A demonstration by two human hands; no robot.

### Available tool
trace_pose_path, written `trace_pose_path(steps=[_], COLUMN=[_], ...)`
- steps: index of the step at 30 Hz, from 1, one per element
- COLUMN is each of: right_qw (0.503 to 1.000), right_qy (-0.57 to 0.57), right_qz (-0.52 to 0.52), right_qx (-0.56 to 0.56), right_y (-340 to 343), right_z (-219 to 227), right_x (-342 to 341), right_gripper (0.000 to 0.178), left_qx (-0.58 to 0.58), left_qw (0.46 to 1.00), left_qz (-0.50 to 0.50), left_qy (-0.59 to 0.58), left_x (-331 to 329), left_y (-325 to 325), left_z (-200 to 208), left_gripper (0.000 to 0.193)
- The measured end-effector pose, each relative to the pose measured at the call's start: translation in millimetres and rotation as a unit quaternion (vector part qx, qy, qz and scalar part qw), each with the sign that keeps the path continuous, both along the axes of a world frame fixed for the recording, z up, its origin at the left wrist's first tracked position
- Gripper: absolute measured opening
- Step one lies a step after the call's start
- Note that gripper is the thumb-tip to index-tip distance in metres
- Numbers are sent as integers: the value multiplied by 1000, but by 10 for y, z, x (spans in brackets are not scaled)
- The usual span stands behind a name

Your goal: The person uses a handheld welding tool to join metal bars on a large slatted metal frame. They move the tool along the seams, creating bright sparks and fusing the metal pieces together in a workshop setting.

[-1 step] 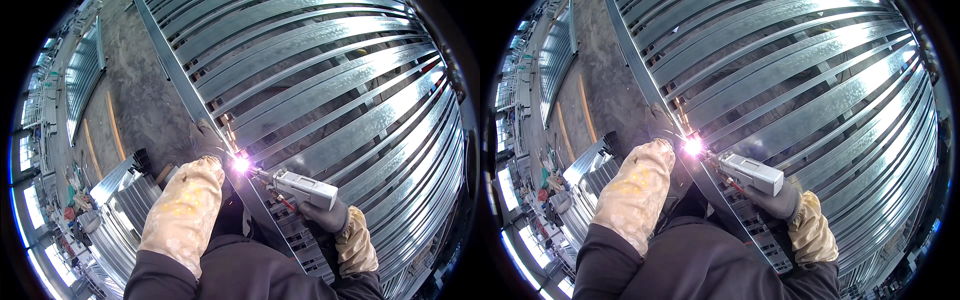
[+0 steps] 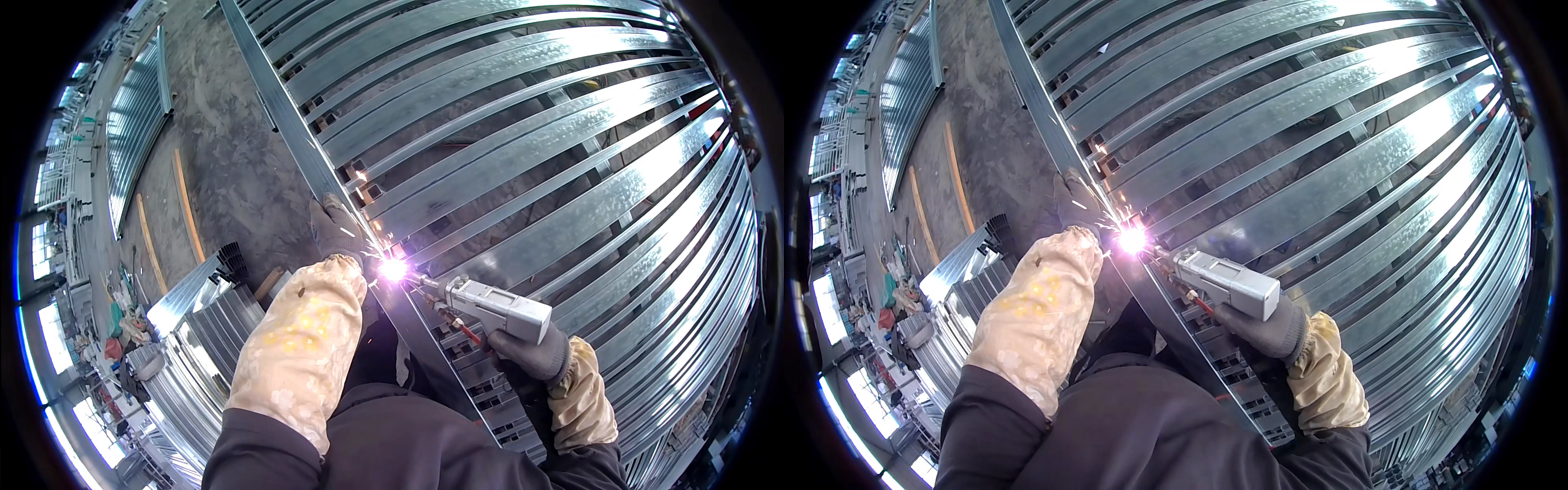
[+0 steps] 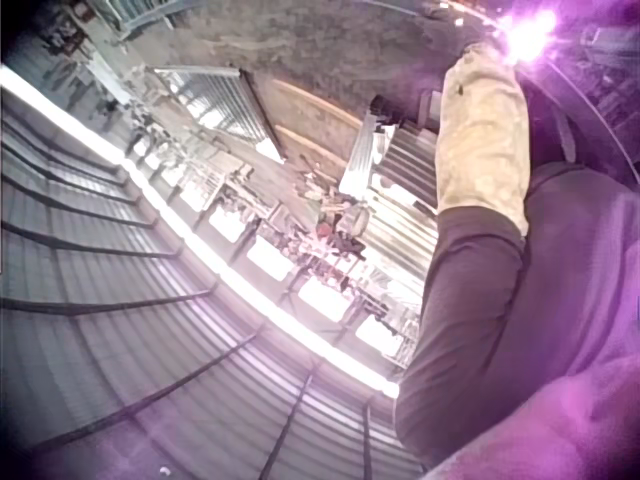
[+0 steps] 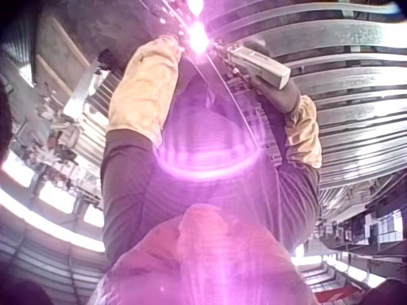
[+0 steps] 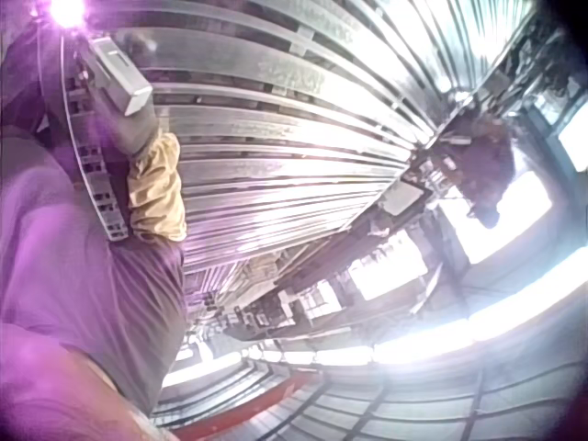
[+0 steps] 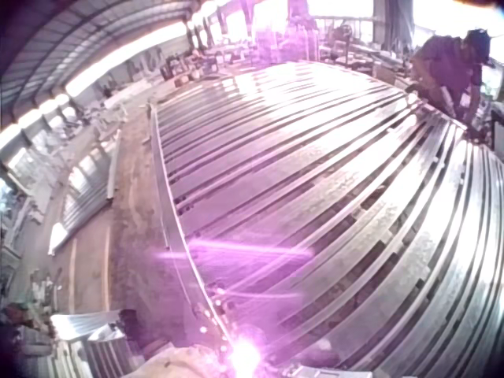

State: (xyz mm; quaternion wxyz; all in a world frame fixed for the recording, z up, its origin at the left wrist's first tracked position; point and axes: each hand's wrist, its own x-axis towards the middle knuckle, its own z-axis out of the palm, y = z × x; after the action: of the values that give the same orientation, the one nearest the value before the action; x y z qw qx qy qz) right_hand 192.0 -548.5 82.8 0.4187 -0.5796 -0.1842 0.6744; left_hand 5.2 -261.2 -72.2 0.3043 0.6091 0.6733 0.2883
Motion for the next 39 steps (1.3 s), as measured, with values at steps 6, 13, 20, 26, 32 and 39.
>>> trace_pose_path(steps=[6,13,20,26,32,39], right_qw=[998,999,1000,999,1000,997], right_qy=[10,10,-6,0,-14,-23], right_qz=[36,38,5,25,12,-55], right_qx=[-52,-26,8,-19,1,-54], right_y=[13,-65,-67,-103,-114,-193], right_z=[108,41,51,87,131,550], right_x=[48,42,-8,19,-35,-102], right_gripper=[50,50,48,51,49,41], left_qx=[-57,-47,-40,-33,18,-37], left_qw=[998,999,999,999,1000,999], left_qz=[-14,-17,-10,-24,-6,1], left_qy=[-21,-13,-10,-5,10,-21], left_x=[3,-33,-3,9,-5,57], left_y=[-15,10,-25,-23,8,-58], left_z=[103,-15,42,137,27,111], left_gripper=[53,59,55,52,50,50])
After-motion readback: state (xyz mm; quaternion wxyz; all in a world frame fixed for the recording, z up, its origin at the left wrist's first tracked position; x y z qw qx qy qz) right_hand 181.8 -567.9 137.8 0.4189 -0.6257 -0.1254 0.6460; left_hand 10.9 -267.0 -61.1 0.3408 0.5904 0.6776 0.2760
